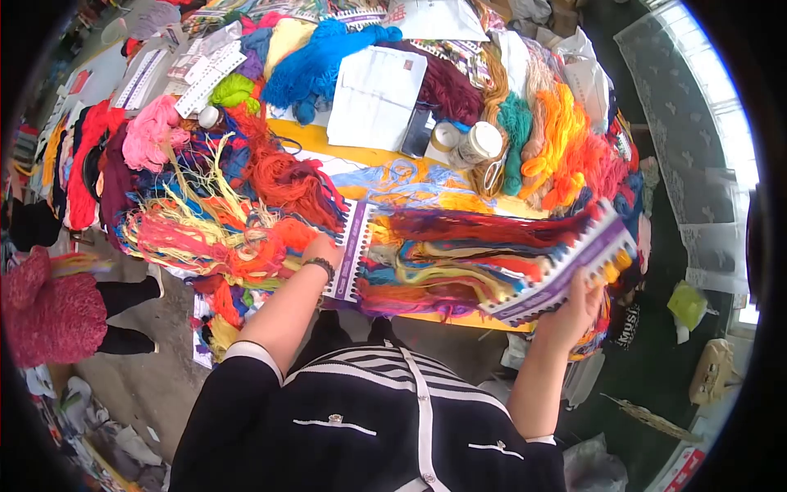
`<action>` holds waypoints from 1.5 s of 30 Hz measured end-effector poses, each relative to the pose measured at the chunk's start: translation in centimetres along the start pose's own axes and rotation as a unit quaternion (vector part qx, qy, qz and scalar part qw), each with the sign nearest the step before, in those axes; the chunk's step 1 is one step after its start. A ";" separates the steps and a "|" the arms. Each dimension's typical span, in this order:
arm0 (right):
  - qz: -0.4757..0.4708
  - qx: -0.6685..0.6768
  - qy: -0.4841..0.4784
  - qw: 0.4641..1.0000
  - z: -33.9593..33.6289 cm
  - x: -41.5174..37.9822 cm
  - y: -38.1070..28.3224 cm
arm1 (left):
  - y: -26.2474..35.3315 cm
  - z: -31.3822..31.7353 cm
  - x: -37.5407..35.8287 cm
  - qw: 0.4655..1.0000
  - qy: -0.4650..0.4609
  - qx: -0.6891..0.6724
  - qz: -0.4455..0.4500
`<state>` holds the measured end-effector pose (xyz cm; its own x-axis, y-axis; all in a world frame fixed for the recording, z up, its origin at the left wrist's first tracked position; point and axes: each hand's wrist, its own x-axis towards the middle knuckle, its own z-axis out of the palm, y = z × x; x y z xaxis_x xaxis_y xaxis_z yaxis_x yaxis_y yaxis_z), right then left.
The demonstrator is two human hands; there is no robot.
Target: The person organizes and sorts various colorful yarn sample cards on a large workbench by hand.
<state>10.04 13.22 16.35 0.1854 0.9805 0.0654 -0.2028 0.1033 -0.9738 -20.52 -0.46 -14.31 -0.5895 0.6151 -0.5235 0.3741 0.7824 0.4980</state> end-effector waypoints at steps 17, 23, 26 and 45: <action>0.494 0.011 -0.176 0.851 7.8 -5.2 14.1 | -0.4 -2.6 0.5 0.963 -0.096 -0.253 0.016; 0.608 0.041 -0.227 0.759 10.2 -8.8 21.5 | 0.8 -6.8 -5.4 0.907 -0.131 -0.391 0.091; 0.613 -0.004 -0.235 0.754 11.8 -10.5 22.5 | 1.6 -8.4 -7.6 0.900 -0.134 -0.408 0.076; 0.007 -0.049 -0.089 0.995 2.6 -2.3 -5.6 | 0.2 -4.3 -5.5 0.899 -0.020 0.108 0.425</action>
<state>8.26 10.79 22.17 0.0089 0.9967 0.0810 -0.1075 0.0815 -0.9909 -20.25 -4.07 -8.36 -0.0006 0.9990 -0.0448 0.8099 0.0268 0.5860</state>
